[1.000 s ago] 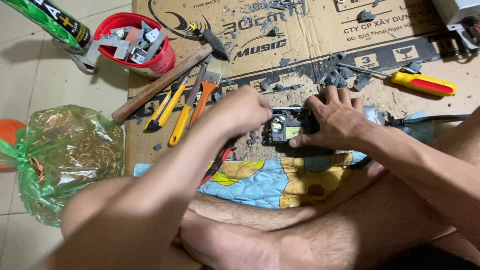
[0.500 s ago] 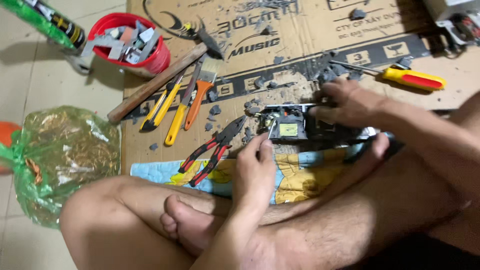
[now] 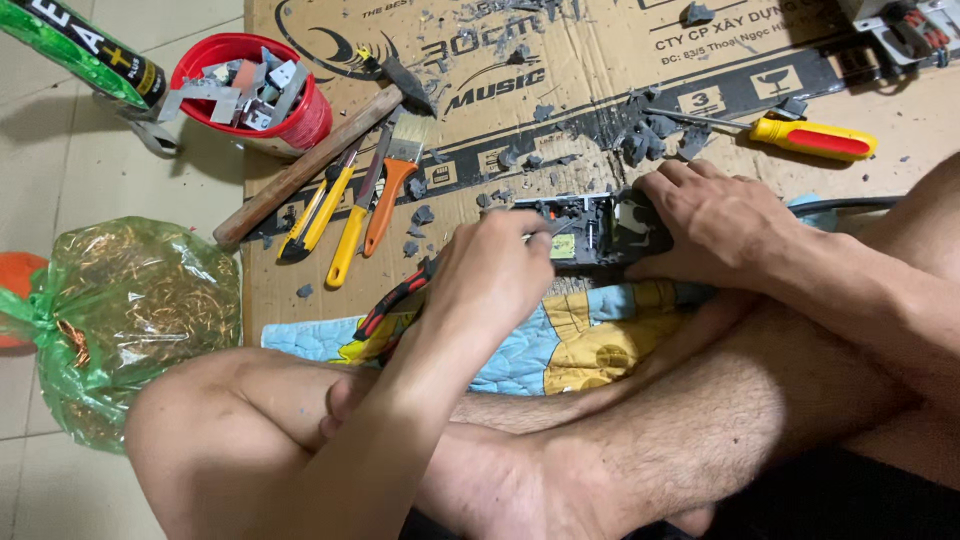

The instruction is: The person is repairing a small electronic device, likely a hard drive, using various tools. They use pliers to remove parts and a screwdriver to adjust components inside the device.

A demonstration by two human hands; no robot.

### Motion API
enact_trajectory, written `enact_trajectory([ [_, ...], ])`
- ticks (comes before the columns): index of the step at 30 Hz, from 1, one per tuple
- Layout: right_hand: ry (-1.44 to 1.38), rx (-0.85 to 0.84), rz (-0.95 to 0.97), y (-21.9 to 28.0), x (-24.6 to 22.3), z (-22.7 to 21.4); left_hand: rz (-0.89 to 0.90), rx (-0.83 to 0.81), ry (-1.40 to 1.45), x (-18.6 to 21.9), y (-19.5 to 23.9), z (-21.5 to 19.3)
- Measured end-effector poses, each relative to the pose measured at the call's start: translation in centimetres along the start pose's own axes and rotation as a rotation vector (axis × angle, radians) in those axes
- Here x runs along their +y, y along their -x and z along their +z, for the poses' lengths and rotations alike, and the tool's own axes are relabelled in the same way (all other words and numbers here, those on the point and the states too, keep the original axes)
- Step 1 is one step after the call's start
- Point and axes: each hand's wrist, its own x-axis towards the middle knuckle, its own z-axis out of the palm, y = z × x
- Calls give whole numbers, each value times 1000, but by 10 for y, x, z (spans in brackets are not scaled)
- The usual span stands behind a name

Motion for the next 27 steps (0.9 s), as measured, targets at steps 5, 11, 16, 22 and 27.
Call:
enact_trajectory([
  [5,59,-12,-36,29,-43,-58,39,-15,31,1,-16,2],
  [11,36,-87,40,20,-43,-54,81,-43,-26,7,-44,-7],
  [16,472,-117,-93,0,-23,-29,108,-14,-78,-1,-53,9],
  [22,70,-33,-23,12,-36,-40,186,155,39,-9,8,59],
  [27,-21,-27,21,20,-38,-50,113,265,385,-7,18,42],
])
